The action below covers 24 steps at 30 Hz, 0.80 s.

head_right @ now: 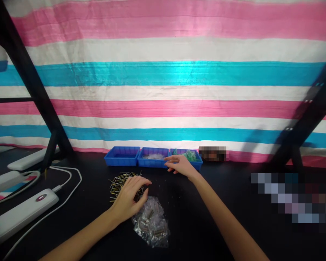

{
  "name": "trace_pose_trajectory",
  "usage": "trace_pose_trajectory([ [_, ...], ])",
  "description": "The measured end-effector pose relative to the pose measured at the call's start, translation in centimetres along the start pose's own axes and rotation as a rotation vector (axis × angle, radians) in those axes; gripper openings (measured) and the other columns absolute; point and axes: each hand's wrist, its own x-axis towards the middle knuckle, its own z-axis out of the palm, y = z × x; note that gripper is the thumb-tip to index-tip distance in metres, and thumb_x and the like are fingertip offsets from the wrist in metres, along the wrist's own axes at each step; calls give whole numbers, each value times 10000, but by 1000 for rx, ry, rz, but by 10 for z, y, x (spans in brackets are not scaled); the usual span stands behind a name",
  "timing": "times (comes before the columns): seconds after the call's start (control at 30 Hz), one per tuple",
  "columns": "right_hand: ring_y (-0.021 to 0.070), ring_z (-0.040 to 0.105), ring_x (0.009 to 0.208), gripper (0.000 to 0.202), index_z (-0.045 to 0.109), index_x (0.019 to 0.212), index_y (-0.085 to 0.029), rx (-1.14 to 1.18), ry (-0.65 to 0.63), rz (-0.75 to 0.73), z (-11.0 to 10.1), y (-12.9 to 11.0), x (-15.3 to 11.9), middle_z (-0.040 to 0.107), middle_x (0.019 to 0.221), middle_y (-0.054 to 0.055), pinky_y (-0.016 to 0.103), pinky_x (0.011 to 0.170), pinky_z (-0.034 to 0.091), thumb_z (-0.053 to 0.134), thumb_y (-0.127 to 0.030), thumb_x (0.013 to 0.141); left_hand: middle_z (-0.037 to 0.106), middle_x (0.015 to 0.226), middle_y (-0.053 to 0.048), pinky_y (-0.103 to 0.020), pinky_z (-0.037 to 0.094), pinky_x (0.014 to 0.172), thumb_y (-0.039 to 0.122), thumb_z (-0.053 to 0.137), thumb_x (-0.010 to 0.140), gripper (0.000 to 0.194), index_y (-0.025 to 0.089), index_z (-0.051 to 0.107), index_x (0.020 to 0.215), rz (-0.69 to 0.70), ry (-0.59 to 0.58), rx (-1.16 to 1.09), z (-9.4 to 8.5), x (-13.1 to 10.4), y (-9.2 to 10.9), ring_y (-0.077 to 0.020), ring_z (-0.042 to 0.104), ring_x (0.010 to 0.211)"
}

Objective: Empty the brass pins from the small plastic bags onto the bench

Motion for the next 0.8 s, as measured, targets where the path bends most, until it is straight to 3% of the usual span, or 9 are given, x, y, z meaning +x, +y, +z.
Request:
trace_pose_trajectory([
  [0.1,130,649,598,241,666,953,-162,-124,-56,-72,1,3,1,695,843,67,158,420,452,637,-247,729,586,915,-36,-341,364,797,153,432,837,177,198,518,985,-8,-8,7,-1,0,-1,-186,514,879],
  [0.17,132,635,568,212,675,920,-160,-221,-24,-140,3,5,3,694,817,60,191,436,460,619,-237,730,584,915,-32,-339,361,799,153,431,838,176,198,518,984,-15,-16,7,-1,0,0,-182,513,877],
  [0.27,144,618,615,165,683,876,-176,-384,131,-298,9,8,5,687,802,41,258,564,485,578,-218,756,580,919,-31,-336,358,799,148,423,843,180,198,516,988,-18,-30,-2,0,0,3,-177,510,874],
  [0.37,195,600,820,189,661,936,-196,-551,324,-466,17,13,6,669,884,45,334,751,456,523,-217,809,579,920,-31,-334,357,795,140,425,838,182,196,515,986,-11,-41,-18,1,-1,7,-175,505,866],
  [0.47,230,539,998,264,583,1092,-203,-697,381,-568,27,17,5,634,1036,59,397,890,370,495,-261,850,580,917,-26,-337,352,793,140,429,836,177,198,513,982,-4,-58,-31,2,-2,10,-174,504,858],
  [0.63,220,524,1043,362,469,1220,-165,-828,300,-591,43,21,4,613,1112,76,425,988,259,439,-322,896,582,928,-25,-344,349,794,143,436,828,185,203,513,986,3,-82,-46,4,-2,11,-179,503,863],
  [0.8,226,547,1008,381,469,1223,-169,-841,338,-569,47,19,9,636,1052,72,453,1011,208,430,-364,899,584,934,-30,-346,357,792,150,451,807,208,208,516,996,2,-109,-61,5,-3,13,-186,505,860],
])
